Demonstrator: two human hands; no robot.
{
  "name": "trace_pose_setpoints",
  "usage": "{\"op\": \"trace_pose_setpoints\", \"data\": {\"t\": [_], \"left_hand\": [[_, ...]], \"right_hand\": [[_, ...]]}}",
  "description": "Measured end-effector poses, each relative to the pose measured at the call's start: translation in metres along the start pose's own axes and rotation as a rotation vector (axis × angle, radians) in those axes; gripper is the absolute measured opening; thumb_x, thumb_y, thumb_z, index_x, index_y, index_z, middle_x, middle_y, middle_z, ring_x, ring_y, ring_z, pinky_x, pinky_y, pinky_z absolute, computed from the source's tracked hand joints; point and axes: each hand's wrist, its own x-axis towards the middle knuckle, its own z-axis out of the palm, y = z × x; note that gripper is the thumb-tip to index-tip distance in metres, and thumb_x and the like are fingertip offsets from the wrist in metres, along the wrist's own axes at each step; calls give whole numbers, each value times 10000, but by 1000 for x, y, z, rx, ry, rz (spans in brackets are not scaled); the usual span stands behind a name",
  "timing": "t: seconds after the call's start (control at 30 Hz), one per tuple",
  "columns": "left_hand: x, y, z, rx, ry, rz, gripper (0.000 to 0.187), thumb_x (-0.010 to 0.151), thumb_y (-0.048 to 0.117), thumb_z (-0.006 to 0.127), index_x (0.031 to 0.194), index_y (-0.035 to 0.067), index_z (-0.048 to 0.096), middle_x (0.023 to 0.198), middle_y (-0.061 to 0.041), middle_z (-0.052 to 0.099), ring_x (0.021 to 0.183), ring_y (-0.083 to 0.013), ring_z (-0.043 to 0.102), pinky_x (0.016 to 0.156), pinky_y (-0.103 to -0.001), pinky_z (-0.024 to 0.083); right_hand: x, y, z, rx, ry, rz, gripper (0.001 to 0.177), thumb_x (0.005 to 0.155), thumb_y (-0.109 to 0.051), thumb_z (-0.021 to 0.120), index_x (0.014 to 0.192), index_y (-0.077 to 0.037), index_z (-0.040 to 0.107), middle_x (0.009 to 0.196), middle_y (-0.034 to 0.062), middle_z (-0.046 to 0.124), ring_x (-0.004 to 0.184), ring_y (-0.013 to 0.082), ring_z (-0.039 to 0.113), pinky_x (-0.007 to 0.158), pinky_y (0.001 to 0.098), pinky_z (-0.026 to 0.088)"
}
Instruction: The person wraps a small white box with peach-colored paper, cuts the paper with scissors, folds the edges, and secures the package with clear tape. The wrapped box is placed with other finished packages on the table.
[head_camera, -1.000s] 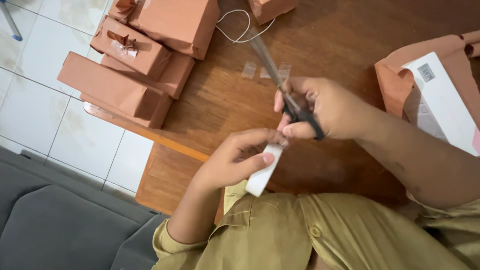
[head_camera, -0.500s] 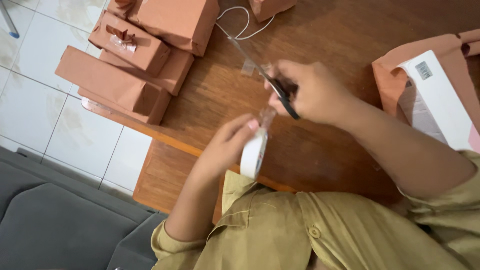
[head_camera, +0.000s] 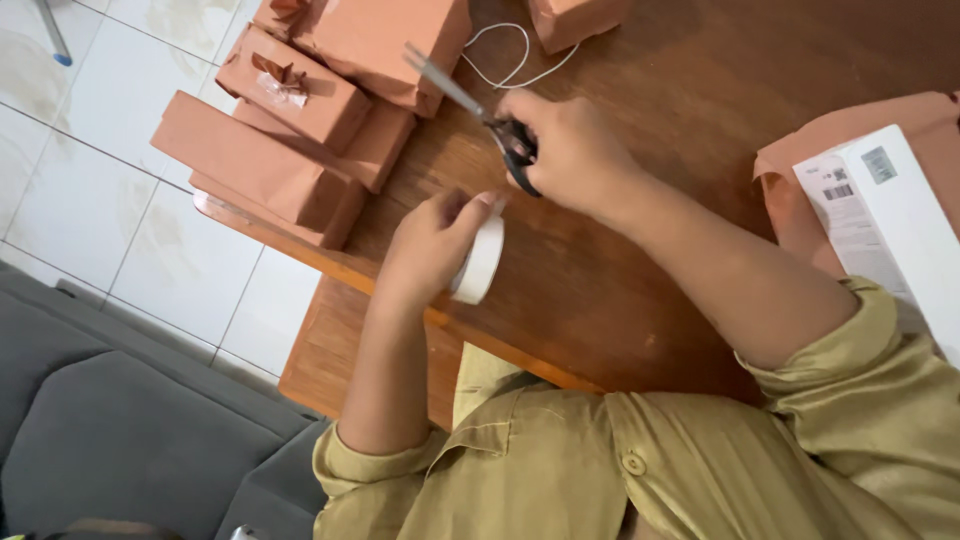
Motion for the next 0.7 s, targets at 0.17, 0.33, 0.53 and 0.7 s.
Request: {"op": "trace_pose_setpoints", "data": {"t": [0.17, 0.33, 0.53, 0.7], "left_hand": [[-23, -13, -6, 148, 134, 516, 344, 894, 311, 731, 1091, 29, 731, 963, -184, 721, 901, -300, 696, 787, -365, 542], [-26, -35, 26, -610, -200, 257, 571, 946, 247, 672, 1465, 36, 563, 1167, -135, 703, 1035, -205, 662, 875, -344, 539], [-26, -53, 32, -949, -348, 521, 574, 961, 101, 697, 1490, -18, 510, 1314, -84, 661, 1210, -146, 636, 1050, -273, 509], [-33, -49, 22, -602, -205, 331, 740, 902, 91, 713, 1578, 67, 413, 1200, -75, 558, 963, -137, 601, 773, -255, 523]], "right_hand": [[-28, -8, -25, 360, 14, -38, 361, 800, -111, 796, 1121, -52, 642, 938, 28, 781, 797, 100, 752, 727, 269, 584], [-28, -7, -33, 453, 33, 20, 368, 810, -88, 798, 1140, -49, 641, 873, 33, 724, 738, 88, 677, 680, 257, 552], [-26, -1, -50, 701, -90, 24, 340, 801, -39, 794, 1086, -72, 611, 843, -21, 691, 796, 57, 676, 768, 232, 568], [-41, -15, -53, 713, -111, 11, 343, 793, -27, 789, 1072, -74, 593, 914, -43, 682, 787, 52, 649, 733, 232, 555]]}}
